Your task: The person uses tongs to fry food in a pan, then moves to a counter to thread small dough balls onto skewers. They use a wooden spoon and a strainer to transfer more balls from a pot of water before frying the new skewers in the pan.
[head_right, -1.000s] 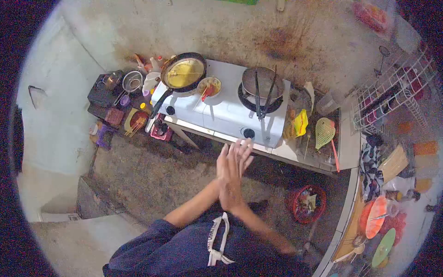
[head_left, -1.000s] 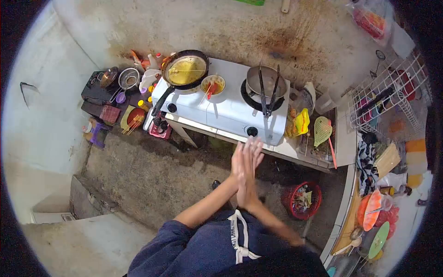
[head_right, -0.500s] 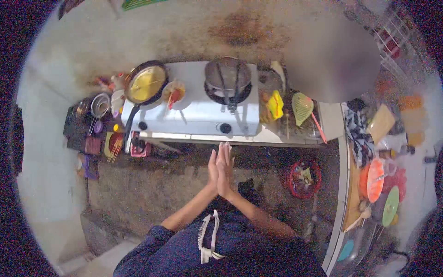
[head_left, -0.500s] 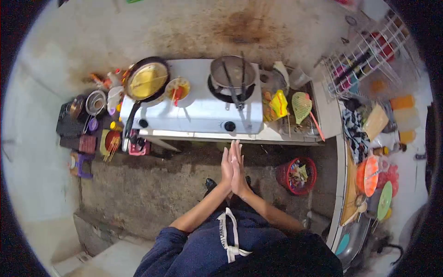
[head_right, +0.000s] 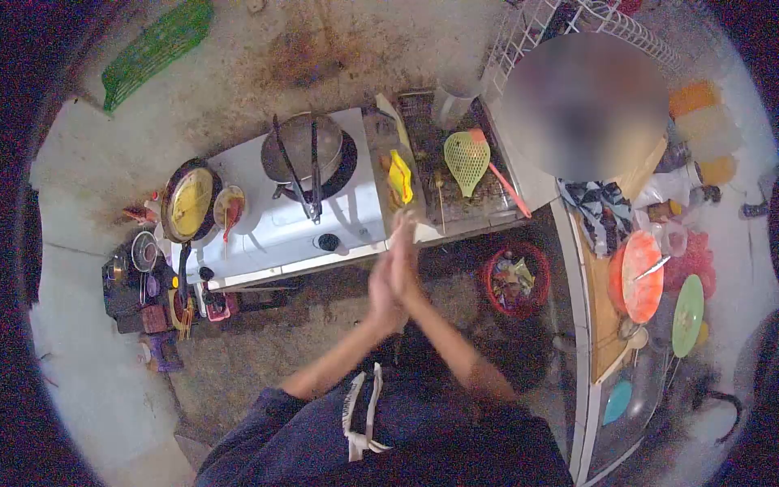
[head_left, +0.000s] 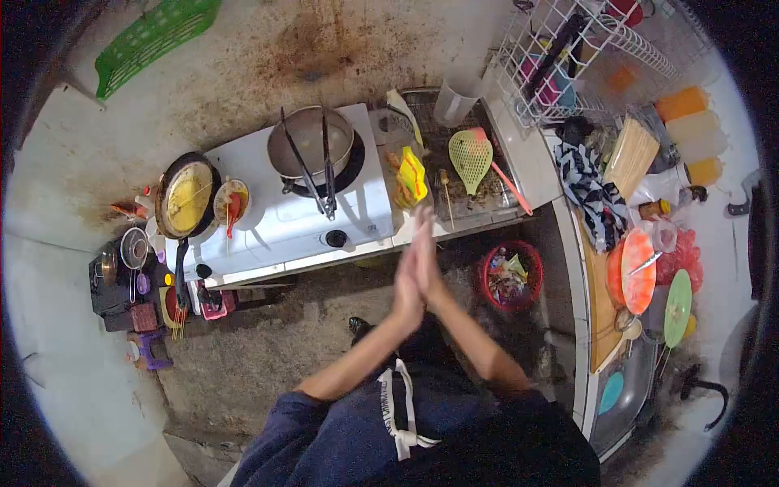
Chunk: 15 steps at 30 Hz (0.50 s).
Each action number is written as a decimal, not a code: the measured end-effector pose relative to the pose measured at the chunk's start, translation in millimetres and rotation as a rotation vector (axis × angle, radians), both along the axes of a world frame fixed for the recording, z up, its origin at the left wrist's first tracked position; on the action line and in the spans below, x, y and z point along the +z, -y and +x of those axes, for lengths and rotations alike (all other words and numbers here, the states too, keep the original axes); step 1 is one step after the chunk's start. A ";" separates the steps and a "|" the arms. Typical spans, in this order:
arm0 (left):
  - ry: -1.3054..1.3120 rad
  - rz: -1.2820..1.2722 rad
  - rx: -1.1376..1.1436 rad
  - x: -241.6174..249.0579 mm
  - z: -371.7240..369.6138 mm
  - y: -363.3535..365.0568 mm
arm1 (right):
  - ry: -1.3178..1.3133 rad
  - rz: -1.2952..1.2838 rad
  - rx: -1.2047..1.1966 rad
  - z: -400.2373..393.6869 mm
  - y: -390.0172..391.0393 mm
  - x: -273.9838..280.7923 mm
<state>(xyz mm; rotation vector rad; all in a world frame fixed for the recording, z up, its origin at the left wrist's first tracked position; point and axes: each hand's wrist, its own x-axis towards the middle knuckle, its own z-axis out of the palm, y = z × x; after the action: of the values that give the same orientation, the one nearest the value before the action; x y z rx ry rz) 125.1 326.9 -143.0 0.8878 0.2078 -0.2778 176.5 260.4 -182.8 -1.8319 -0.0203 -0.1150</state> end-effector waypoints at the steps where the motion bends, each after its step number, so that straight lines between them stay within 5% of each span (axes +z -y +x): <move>1: -0.092 -0.061 0.031 30.1 -4.7 19.9 | 0.006 0.016 0.001 3.7 4.9 -4.8; 5: -0.345 -0.236 0.038 8.6 33.7 20.4 | -0.220 -0.367 0.049 -3.3 -9.6 -21.4; 7: -0.187 -0.407 0.133 -34.6 50.2 4.9 | -0.153 -0.315 0.164 -9.8 -11.8 12.6; 10: -0.228 -0.342 0.213 -50.5 46.1 -0.6 | -0.030 -0.203 0.366 -3.4 -9.3 41.4; 12: -0.163 -0.081 0.116 -29.4 39.1 11.0 | -0.057 -0.368 0.388 32.1 -2.3 9.3; 13: -0.403 -0.364 0.071 5.8 31.2 12.0 | -0.139 -0.152 0.375 48.1 -0.5 -15.0; 15: -0.464 -0.401 0.021 30.6 15.6 22.4 | -0.163 -0.329 0.516 76.7 -9.3 -45.2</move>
<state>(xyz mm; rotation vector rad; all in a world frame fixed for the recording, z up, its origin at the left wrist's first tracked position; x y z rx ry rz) 140.7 304.5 -112.5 0.4130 0.5696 -0.4856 253.2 269.6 -228.1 -2.0984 -0.4151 0.4220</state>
